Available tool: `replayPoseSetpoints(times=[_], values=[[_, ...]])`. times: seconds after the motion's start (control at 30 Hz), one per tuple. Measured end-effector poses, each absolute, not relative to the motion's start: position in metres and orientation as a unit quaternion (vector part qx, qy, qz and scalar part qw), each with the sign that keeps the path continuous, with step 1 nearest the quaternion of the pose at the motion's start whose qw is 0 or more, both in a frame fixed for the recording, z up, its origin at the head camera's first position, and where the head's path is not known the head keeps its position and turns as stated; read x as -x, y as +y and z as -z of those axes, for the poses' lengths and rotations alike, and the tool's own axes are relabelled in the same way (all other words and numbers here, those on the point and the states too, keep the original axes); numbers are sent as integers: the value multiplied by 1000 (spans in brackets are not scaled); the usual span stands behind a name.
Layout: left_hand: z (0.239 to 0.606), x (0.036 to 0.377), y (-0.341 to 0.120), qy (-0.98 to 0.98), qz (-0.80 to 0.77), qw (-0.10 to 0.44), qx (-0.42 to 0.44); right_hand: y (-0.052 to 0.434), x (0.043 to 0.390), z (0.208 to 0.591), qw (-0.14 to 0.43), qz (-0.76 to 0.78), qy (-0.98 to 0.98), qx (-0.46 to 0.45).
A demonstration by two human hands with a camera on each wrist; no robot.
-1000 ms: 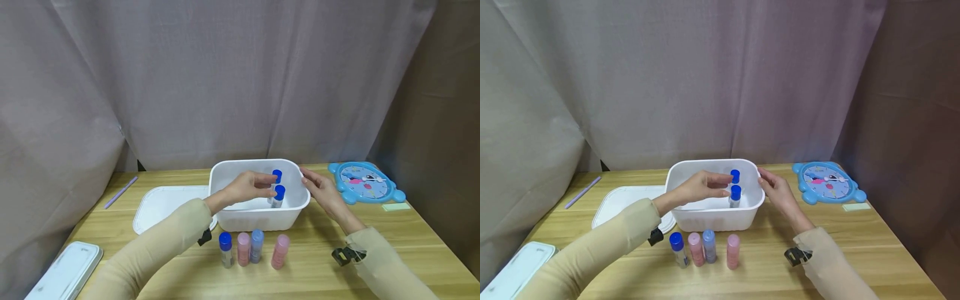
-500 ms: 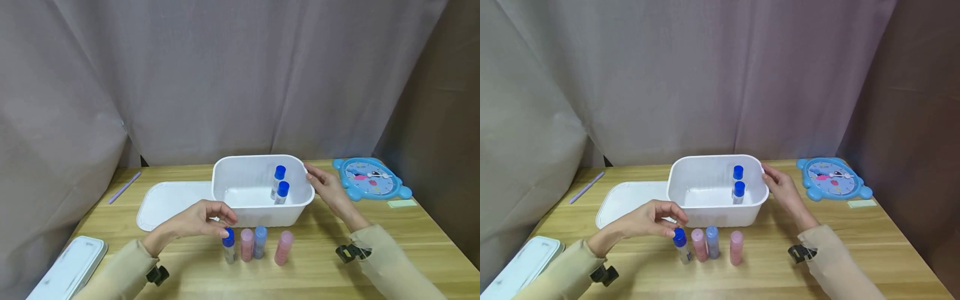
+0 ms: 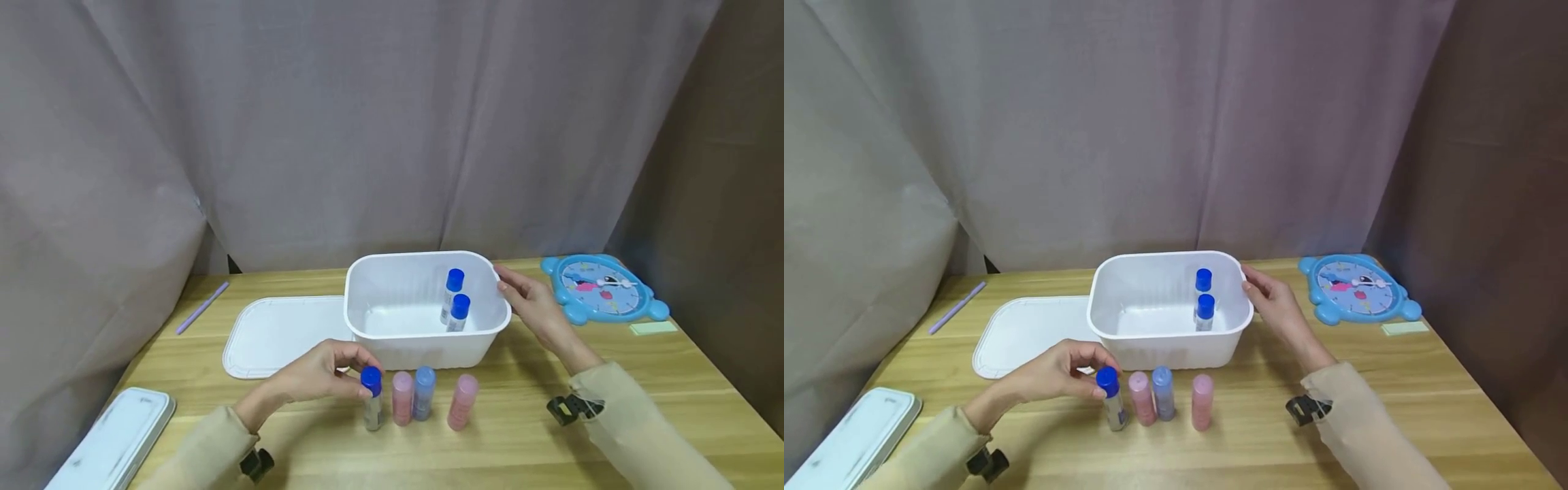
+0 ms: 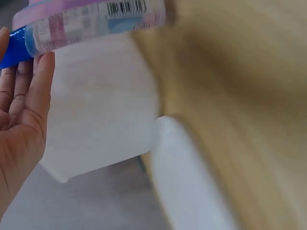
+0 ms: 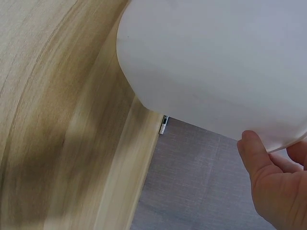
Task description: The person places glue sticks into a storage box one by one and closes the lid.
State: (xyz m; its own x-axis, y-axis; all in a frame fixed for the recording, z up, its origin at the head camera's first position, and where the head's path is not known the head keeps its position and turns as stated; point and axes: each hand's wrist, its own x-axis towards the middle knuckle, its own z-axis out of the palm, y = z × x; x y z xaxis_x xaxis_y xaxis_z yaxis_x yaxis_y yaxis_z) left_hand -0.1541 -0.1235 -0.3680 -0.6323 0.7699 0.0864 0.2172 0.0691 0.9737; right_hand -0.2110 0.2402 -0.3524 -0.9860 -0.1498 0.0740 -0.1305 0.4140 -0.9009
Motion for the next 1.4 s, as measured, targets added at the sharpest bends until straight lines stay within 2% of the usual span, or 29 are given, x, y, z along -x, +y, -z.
replayPoseSetpoints(times=[0.17, 0.37, 0.47, 0.6, 0.7, 0.87, 1.07, 1.4], values=[[324, 165, -126, 705, -585, 198, -349, 241, 213, 349, 10, 530, 844, 84], [271, 191, -114, 728, -619, 116, -270, 242, 212, 346, 14, 527, 846, 76], [270, 210, -94, 728, -642, 73, -228, 243, 212, 347, 13, 526, 847, 72], [292, 233, -62, 739, -642, 30, -204, 243, 213, 349, 13, 534, 843, 71], [313, 245, -43, 756, -629, 34, -179, 242, 213, 351, 13, 538, 840, 73], [336, 257, -24, 788, -597, 73, -132, 241, 212, 352, 14, 538, 840, 75], [343, 266, -14, 809, -566, 96, -128, 240, 212, 352, 12, 537, 840, 75], [348, 267, -8, 831, -532, 88, -136, 239, 210, 353, 17, 541, 837, 80]])
